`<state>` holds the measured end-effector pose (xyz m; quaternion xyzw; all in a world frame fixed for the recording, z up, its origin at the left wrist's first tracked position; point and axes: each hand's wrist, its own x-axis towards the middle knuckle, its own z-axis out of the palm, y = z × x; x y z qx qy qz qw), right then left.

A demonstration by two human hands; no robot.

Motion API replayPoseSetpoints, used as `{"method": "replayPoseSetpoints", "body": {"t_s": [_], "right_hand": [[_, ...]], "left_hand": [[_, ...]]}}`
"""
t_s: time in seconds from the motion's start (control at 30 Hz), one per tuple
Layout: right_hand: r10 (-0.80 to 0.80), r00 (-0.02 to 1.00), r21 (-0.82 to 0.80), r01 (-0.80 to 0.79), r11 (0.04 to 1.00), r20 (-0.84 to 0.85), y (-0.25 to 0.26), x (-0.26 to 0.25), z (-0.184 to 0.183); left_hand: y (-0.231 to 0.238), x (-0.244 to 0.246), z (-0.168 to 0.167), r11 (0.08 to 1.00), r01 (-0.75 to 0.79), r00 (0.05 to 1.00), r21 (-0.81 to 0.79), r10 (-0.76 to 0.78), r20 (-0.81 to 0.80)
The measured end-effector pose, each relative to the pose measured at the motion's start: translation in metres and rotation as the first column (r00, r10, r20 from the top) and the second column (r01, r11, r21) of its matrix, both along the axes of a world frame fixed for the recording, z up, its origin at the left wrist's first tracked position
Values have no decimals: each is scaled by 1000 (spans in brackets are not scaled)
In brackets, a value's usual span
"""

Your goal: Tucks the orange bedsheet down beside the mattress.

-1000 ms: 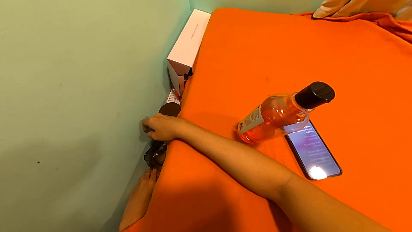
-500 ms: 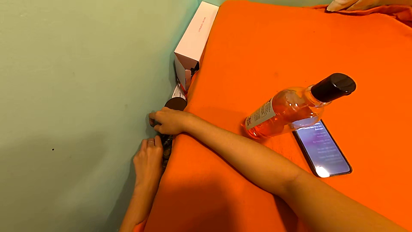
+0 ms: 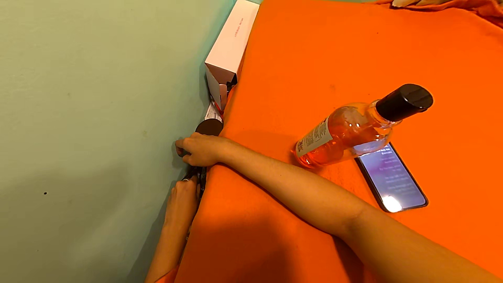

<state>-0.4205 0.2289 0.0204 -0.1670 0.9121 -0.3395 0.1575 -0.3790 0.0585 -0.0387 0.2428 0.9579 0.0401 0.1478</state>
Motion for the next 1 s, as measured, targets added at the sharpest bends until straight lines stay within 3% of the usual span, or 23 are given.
{"method": "replayPoseSetpoints", "body": {"t_s": [0.13, 0.3, 0.47, 0.6, 0.7, 0.83, 1.0], "right_hand": [[22, 1000, -18, -22, 1000, 4, 4, -2, 0], [57, 994, 7, -57, 998, -91, 6, -3, -4], [58, 993, 57, -52, 997, -100, 5, -6, -8], [45, 995, 74, -39, 997, -86, 2, -6, -9], [29, 998, 77, -24, 997, -63, 0, -6, -8], [23, 998, 75, -19, 997, -55, 0, -5, -9], [20, 998, 82, -16, 997, -52, -3, -7, -8]], "left_hand": [[-25, -4, -4, 964, 80, 989, 255, -109, 101], [-70, 22, 26, 908, -164, 962, 386, 60, 266], [-97, 61, 17, 905, -393, 898, 163, 339, 279], [-102, 79, -8, 891, -430, 896, 147, 402, 187], [-97, 81, -24, 893, -407, 909, 190, 376, 180], [-82, 67, -54, 935, -219, 975, 279, 220, 27], [-72, 48, -54, 978, -203, 977, 52, 199, 83]]}}
